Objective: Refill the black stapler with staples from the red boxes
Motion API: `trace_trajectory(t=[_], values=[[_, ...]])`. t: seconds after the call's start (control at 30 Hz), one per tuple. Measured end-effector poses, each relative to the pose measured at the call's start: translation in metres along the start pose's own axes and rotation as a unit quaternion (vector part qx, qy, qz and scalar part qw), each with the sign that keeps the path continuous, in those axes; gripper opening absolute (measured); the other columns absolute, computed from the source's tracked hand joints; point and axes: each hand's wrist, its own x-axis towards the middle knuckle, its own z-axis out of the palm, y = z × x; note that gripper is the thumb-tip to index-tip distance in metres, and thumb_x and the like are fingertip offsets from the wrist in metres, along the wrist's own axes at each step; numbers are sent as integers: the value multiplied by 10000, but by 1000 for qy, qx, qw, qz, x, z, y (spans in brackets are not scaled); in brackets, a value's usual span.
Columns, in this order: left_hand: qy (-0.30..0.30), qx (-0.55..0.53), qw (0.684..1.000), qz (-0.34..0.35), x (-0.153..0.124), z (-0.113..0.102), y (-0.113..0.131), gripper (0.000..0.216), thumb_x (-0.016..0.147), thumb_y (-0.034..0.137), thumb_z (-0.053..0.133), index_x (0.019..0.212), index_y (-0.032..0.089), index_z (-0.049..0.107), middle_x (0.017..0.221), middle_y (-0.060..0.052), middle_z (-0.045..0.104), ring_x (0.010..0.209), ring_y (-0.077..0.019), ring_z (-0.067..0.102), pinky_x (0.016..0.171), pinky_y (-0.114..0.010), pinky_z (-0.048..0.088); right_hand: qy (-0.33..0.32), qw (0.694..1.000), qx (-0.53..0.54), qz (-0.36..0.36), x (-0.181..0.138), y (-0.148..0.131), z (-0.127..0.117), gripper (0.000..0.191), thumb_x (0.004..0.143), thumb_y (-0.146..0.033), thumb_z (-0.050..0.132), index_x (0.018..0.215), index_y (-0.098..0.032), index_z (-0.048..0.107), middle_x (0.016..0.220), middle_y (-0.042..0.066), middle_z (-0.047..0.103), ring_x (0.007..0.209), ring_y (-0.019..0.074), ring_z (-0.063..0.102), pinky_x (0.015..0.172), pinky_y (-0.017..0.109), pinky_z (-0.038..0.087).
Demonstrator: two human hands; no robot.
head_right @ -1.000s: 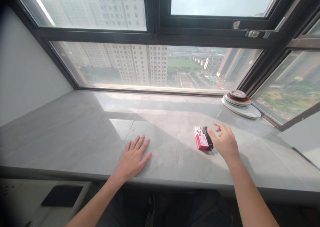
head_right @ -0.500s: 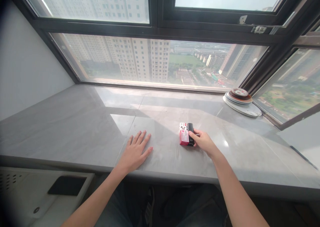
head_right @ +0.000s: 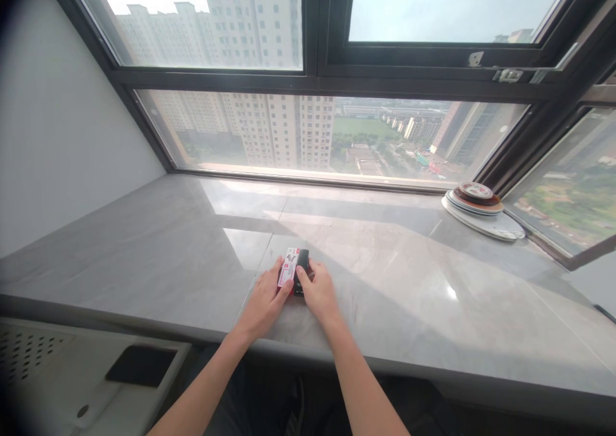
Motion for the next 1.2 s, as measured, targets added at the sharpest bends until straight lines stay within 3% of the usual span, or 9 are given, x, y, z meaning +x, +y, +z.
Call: trace_trajectory(t=[0.1, 0.27, 0.43, 0.57, 0.83, 0.97, 1.07, 1.2], values=[[20, -12, 1000, 4, 0, -2, 2, 730, 1027, 551, 494, 1636, 241, 238, 1629, -125, 419, 1490, -274, 420, 1213, -456, 333, 15, 998, -63, -18, -5, 8, -26, 468, 977, -543, 533, 1215, -198, 740, 953, 55, 677, 789, 203, 636, 806, 362, 560], [88, -17, 996, -11, 3, 3, 6, 757, 929, 511, 658, 1570, 254, 348, 1477, -110, 529, 1398, -285, 490, 1170, -453, 401, 61, 993, -96, -12, -22, 21, -64, 551, 983, -605, 495, 1291, -199, 705, 935, 64, 670, 785, 228, 640, 782, 369, 550], [127, 6, 990, -54, 11, 10, 13, 673, 889, 424, 683, 1487, 218, 455, 1223, -105, 628, 1164, -302, 613, 1023, -472, 501, 76, 993, -83, -24, -30, 20, -62, 563, 994, -597, 499, 1361, -205, 671, 1001, 71, 680, 800, 220, 653, 801, 363, 546], [141, 27, 988, -53, 16, 5, 11, 598, 907, 364, 641, 1466, 214, 493, 1204, -104, 646, 1139, -298, 637, 1013, -445, 502, 79, 993, -78, -26, -29, 18, -62, 550, 995, -593, 515, 1346, -202, 680, 998, 69, 682, 792, 215, 653, 793, 352, 541], [163, 107, 973, -125, 59, -27, -51, 568, 888, 420, 650, 1407, 203, 569, 1266, -113, 652, 1146, -298, 637, 972, -387, 502, 81, 994, -69, -39, -25, 24, -65, 505, 982, -556, 555, 1309, -203, 708, 952, 57, 679, 743, 199, 642, 758, 332, 532], [156, 120, 972, -125, 77, -34, -63, 408, 913, 448, 625, 1246, 218, 679, 1170, -98, 691, 1107, -300, 637, 966, -396, 490, 89, 993, -67, -42, -26, 23, -65, 487, 972, -554, 569, 1277, -209, 728, 934, 52, 680, 742, 197, 647, 760, 329, 535], [173, 119, 970, -119, 68, -38, -59, 413, 943, 473, 592, 1277, 238, 660, 1177, -88, 690, 1121, -294, 624, 971, -393, 478, 90, 993, -66, -39, -26, 21, -65, 495, 966, -563, 571, 1273, -209, 732, 922, 51, 684, 733, 194, 646, 748, 325, 536], [189, 151, 965, -106, 34, -46, -62, 411, 935, 454, 609, 1304, 273, 629, 1157, -68, 686, 1103, -295, 616, 938, -394, 471, 89, 993, -65, -34, -27, 20, -65, 519, 967, -573, 564, 1286, -197, 725, 927, 60, 687, 741, 199, 642, 747, 327, 536]])
